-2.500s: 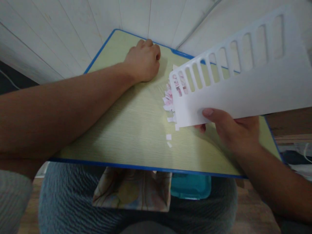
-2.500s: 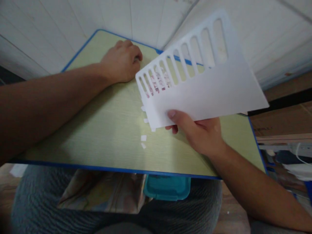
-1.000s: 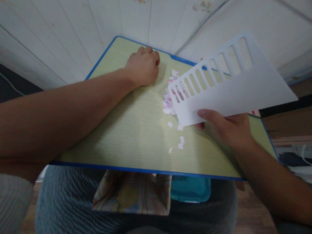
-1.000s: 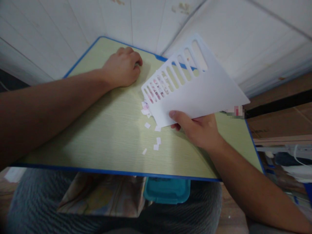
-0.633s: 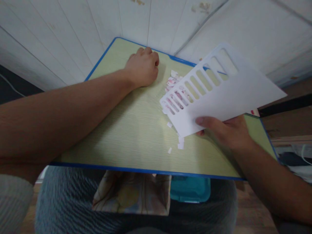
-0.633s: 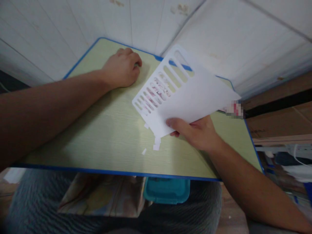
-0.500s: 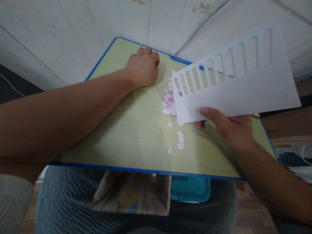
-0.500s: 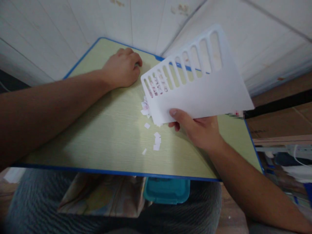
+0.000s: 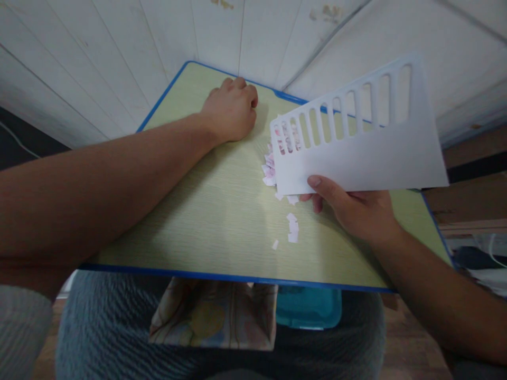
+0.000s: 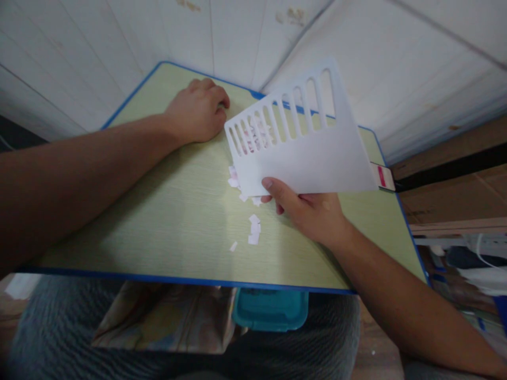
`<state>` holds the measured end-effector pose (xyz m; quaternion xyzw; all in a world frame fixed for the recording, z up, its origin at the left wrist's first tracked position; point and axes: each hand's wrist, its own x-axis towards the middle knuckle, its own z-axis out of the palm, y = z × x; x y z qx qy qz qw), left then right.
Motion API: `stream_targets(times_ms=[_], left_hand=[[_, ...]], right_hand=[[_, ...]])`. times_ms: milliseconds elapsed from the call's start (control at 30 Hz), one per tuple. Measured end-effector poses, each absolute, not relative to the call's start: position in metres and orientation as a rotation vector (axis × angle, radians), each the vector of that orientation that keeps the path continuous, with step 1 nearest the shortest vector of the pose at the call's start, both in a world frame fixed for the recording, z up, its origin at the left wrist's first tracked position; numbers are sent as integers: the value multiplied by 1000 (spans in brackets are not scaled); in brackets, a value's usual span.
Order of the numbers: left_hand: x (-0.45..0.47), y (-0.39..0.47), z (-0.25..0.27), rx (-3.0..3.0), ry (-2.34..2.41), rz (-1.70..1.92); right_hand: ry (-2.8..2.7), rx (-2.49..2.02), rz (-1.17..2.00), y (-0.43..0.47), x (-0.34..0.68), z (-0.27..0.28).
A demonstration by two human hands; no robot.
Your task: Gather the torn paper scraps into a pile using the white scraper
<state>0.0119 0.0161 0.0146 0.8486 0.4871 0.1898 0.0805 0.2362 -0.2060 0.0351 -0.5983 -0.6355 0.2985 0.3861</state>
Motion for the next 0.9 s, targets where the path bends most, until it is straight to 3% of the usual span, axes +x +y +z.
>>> stream_targets(times_ms=[900], left_hand=[[11,17,15,2489,1420,594]], right_hand=[[-1450,-1390,696,-208,247,40]])
